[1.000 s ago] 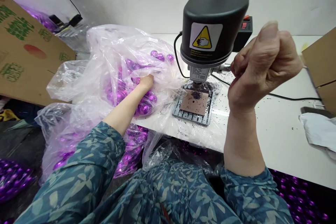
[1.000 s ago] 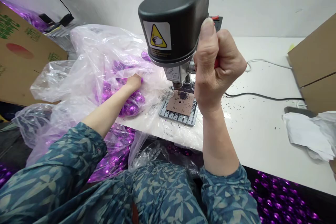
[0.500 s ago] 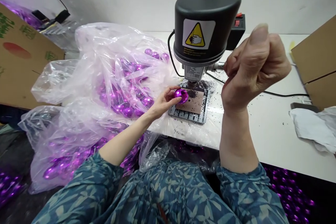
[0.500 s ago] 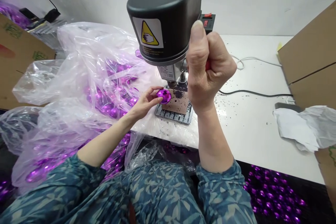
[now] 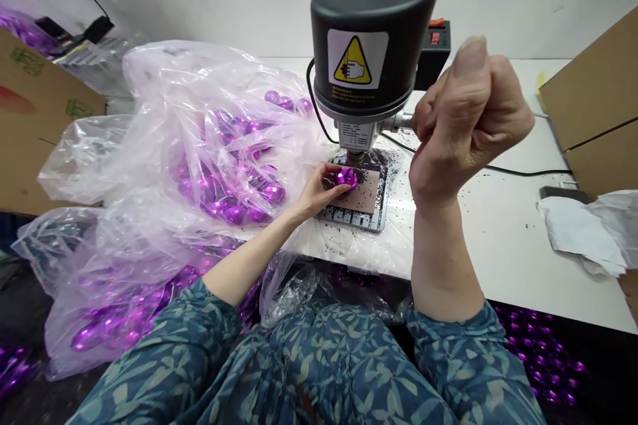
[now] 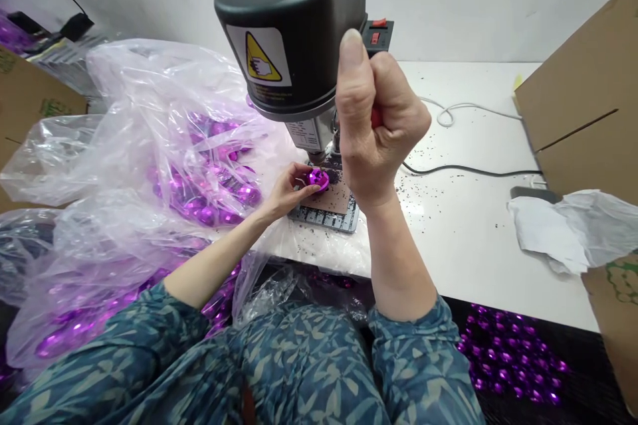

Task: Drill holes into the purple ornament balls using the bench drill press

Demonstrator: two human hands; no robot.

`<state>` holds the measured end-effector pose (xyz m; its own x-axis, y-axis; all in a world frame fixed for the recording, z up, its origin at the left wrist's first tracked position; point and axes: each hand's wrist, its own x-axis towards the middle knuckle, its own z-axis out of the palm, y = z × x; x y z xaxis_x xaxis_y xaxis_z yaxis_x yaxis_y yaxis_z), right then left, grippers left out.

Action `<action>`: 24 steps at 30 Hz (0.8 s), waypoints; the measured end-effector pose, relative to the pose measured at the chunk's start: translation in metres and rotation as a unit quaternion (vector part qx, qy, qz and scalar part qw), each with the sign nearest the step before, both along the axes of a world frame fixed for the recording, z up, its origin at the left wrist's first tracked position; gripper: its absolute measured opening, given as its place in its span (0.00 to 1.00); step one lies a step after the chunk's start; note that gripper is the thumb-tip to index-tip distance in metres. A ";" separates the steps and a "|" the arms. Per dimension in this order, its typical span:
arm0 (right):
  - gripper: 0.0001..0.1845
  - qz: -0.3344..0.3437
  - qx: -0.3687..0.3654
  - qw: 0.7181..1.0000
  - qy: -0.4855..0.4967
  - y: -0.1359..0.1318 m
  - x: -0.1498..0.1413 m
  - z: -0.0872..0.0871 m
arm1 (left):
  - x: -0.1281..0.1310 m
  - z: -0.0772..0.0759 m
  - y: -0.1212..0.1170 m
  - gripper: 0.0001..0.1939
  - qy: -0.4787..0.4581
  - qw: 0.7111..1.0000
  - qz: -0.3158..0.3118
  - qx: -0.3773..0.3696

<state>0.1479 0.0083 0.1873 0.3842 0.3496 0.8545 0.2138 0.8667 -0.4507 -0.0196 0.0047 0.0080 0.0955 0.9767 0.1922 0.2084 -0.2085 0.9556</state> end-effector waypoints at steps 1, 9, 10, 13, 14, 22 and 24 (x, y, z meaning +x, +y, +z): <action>0.31 -0.008 0.000 1.000 0.001 -0.001 -0.001 0.001 | 0.001 0.000 0.002 0.29 0.005 1.000 -0.002 0.004; 0.33 -0.019 -0.020 1.000 0.011 -0.005 -0.003 0.005 | 0.009 -0.009 0.005 0.31 0.004 0.999 -0.036 0.023; 0.33 -0.012 -0.017 1.000 0.009 -0.006 -0.002 0.005 | 0.009 -0.010 0.004 0.31 0.012 0.999 -0.035 0.030; 0.32 -0.020 -0.022 1.000 -0.005 -0.005 -0.001 0.004 | 0.012 -0.014 0.002 0.30 0.041 0.996 -0.035 0.065; 0.32 -0.026 -0.023 0.999 -0.008 -0.004 0.000 0.003 | 0.013 -0.015 0.002 0.29 0.047 0.995 -0.036 0.078; 0.32 0.019 0.041 0.999 -0.008 -0.002 0.007 -0.012 | 0.016 -0.021 0.000 0.27 0.046 0.992 -0.040 0.108; 0.32 0.033 0.080 0.996 -0.001 -0.003 0.006 -0.019 | 0.017 -0.022 0.000 0.28 0.038 0.993 -0.038 0.104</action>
